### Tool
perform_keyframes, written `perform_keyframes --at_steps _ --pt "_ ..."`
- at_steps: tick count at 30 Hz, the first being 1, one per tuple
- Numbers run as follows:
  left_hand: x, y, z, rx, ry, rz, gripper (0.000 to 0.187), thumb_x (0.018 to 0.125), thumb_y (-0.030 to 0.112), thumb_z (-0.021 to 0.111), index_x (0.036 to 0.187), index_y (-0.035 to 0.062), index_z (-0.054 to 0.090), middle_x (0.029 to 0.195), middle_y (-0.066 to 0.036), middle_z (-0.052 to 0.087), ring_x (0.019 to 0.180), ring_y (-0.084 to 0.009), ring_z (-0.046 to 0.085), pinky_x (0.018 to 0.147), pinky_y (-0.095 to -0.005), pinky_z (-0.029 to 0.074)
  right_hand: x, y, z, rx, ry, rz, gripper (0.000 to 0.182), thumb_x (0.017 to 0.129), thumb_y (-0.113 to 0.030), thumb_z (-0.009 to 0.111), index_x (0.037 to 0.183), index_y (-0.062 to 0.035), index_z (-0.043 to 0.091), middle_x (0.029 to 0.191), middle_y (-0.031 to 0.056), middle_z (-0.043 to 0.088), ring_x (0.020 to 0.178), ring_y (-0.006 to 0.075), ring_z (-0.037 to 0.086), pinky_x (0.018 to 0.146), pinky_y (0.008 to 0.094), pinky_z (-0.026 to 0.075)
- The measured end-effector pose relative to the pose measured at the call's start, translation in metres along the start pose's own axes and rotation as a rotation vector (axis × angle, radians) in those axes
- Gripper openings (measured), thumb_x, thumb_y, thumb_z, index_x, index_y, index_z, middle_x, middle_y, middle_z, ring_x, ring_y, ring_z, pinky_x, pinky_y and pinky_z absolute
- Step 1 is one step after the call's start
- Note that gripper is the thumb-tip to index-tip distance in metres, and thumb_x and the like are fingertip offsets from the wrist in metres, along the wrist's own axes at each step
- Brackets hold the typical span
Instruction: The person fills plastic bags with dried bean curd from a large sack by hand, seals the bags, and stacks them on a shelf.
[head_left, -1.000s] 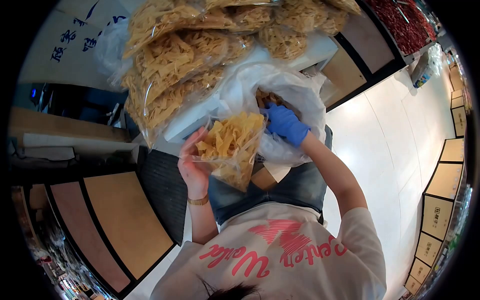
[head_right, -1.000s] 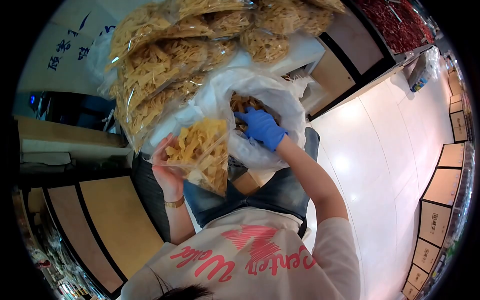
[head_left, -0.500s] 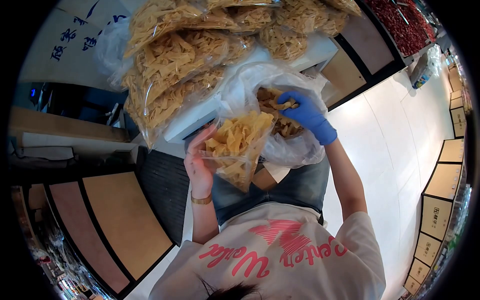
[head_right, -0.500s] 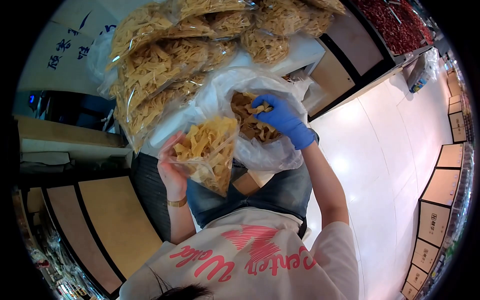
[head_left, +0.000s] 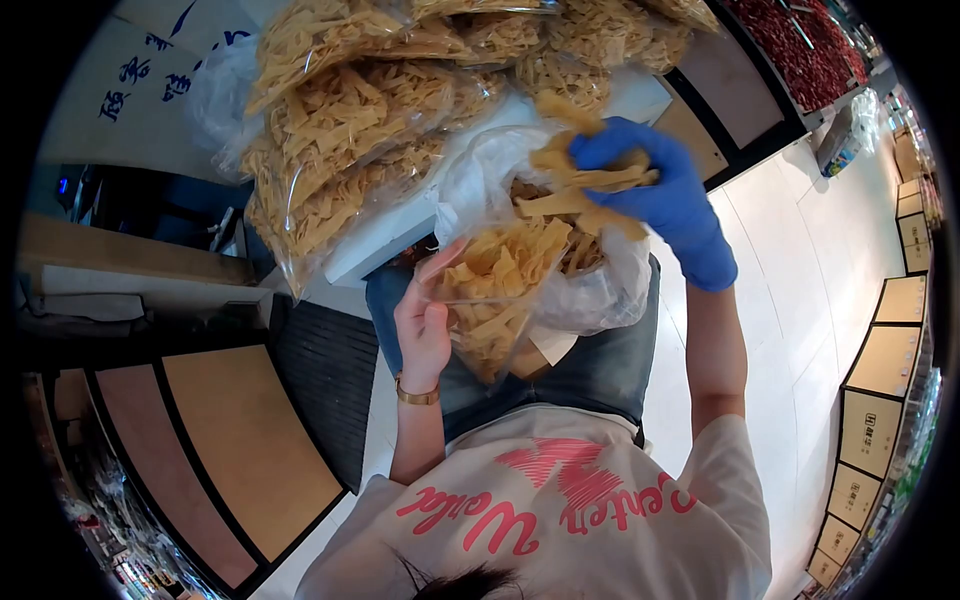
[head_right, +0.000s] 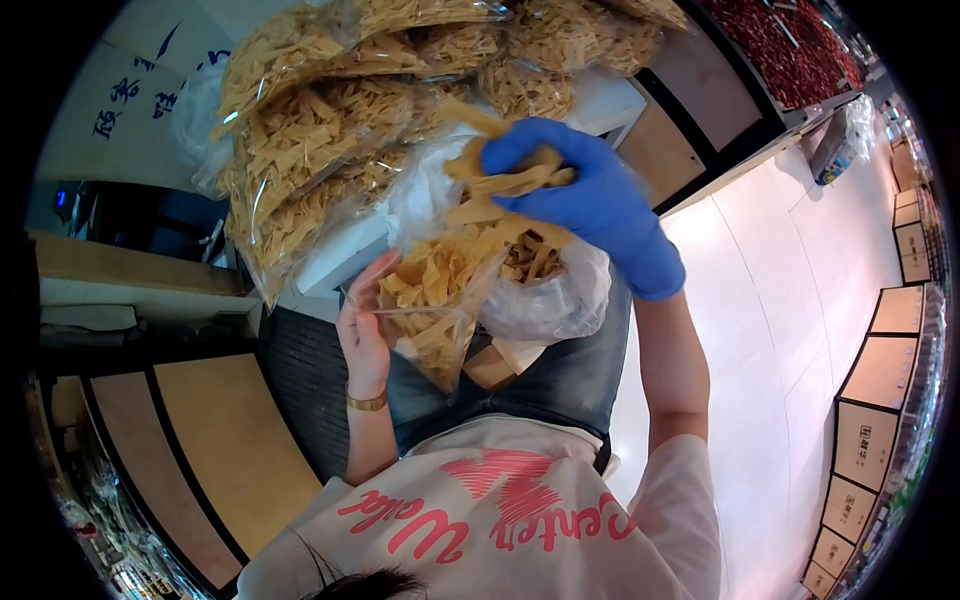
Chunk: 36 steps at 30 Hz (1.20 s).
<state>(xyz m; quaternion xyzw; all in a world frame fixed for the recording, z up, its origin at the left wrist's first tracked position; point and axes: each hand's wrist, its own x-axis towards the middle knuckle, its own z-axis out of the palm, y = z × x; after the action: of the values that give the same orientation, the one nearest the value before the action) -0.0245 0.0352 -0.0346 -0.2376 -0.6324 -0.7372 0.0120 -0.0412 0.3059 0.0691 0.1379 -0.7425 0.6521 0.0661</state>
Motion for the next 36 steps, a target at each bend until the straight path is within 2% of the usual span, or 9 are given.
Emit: perform_keyframes --at_steps 6,8,12,14,20,24,27,29,36 --pt "0.001 0.001 0.005 0.015 0.021 -0.005 0.06 0.091 0.043 0.05 0.125 -0.0068 0.048 0.128 -0.016 0.052 0.12 -0.0231 0.048 0.101 -0.0342 0.034 0.021 0.011 0.03 -0.2 -0.469 -0.215 0.024 0.071 -0.01 0.069 0.094 -0.0063 0.063 0.092 0.0052 0.059 0.088 0.0202 0.055 0.083 0.0311 0.043" --pt "-0.001 0.0 0.006 0.021 0.026 -0.005 0.057 0.091 0.039 0.051 0.125 -0.0068 0.048 0.128 -0.015 0.052 0.119 -0.023 0.048 0.101 -0.034 0.035 0.019 0.019 0.047 -0.223 -0.728 0.042 0.027 0.072 -0.014 0.067 0.099 -0.0072 0.063 0.09 0.0077 0.059 0.085 0.0249 0.055 0.079 0.0329 0.045" --pt "-0.017 -0.017 0.008 0.03 0.057 -0.085 0.049 0.09 0.027 0.054 0.126 -0.0062 0.047 0.126 -0.014 0.054 0.113 -0.0187 0.051 0.096 -0.0293 0.038 0.016 0.042 0.075 -0.4 -0.822 -0.066 0.028 0.07 -0.019 0.065 0.097 -0.0094 0.062 0.084 0.0117 0.062 0.076 0.027 0.059 0.07 0.0361 0.048" --pt "-0.007 -0.003 0.015 -0.006 0.029 -0.136 0.046 0.088 0.019 0.055 0.127 -0.0045 0.047 0.124 -0.011 0.056 0.106 -0.015 0.054 0.09 -0.0258 0.042 0.015 0.033 0.089 -0.546 -1.001 0.161 0.034 0.07 -0.019 0.064 0.103 -0.008 0.063 0.095 0.0135 0.061 0.083 0.0289 0.058 0.075 0.0355 0.047" --pt "-0.016 -0.012 0.011 0.142 -0.013 -0.042 0.031 0.089 0.012 0.053 0.115 -0.0032 0.057 0.115 -0.01 0.061 0.092 -0.0102 0.057 0.077 -0.022 0.046 -0.02 0.088 0.118 -0.397 -0.833 -0.056 0.036 0.07 -0.026 0.065 0.1 -0.0062 0.062 0.089 0.0119 0.064 0.079 0.0299 0.06 0.071 0.036 0.048" --pt "-0.023 -0.006 0.012 0.09 0.01 -0.12 0.031 0.093 0.02 0.053 0.109 -0.0053 0.059 0.108 -0.015 0.064 0.094 -0.0154 0.06 0.083 -0.0255 0.046 -0.026 0.104 0.116 -0.442 -0.95 -0.05 0.038 0.072 -0.03 0.066 0.1 -0.006 0.061 0.089 0.0117 0.064 0.079 0.0284 0.061 0.07 0.0364 0.048" --pt "-0.021 -0.004 0.008 0.047 0.086 -0.235 0.028 0.093 0.02 0.053 0.104 -0.0044 0.061 0.109 -0.015 0.063 0.095 -0.015 0.06 0.083 -0.0253 0.046 0.001 0.049 0.099 -0.587 -1.109 0.325 0.044 0.075 -0.035 0.066 0.108 -0.0079 0.06 0.093 0.0127 0.064 0.082 0.0273 0.061 0.074 0.0361 0.047" --pt "-0.017 -0.004 0.005 0.032 0.131 -0.095 0.022 0.09 0.01 0.054 0.106 -0.0024 0.062 0.103 -0.008 0.065 0.069 -0.0036 0.05 0.063 -0.0172 0.042 0.012 0.036 0.092 -0.534 -1.189 0.227 0.053 0.076 -0.041 0.066 0.118 -0.0109 0.057 0.097 0.013 0.063 0.089 0.0259 0.061 0.079 0.0353 0.047" --pt "-0.018 -0.008 -0.006 -0.031 0.141 -0.009 0.048 0.09 0.035 0.057 0.116 -0.0054 0.055 0.115 -0.019 0.06 0.1 -0.02 0.059 0.087 -0.0301 0.046 0.02 0.017 0.055 -0.237 -1.0 0.176 0.044 0.085 -0.029 0.062 0.125 -0.0132 0.054 0.109 0.0126 0.063 0.103 0.026 0.058 0.091 0.0345 0.043"
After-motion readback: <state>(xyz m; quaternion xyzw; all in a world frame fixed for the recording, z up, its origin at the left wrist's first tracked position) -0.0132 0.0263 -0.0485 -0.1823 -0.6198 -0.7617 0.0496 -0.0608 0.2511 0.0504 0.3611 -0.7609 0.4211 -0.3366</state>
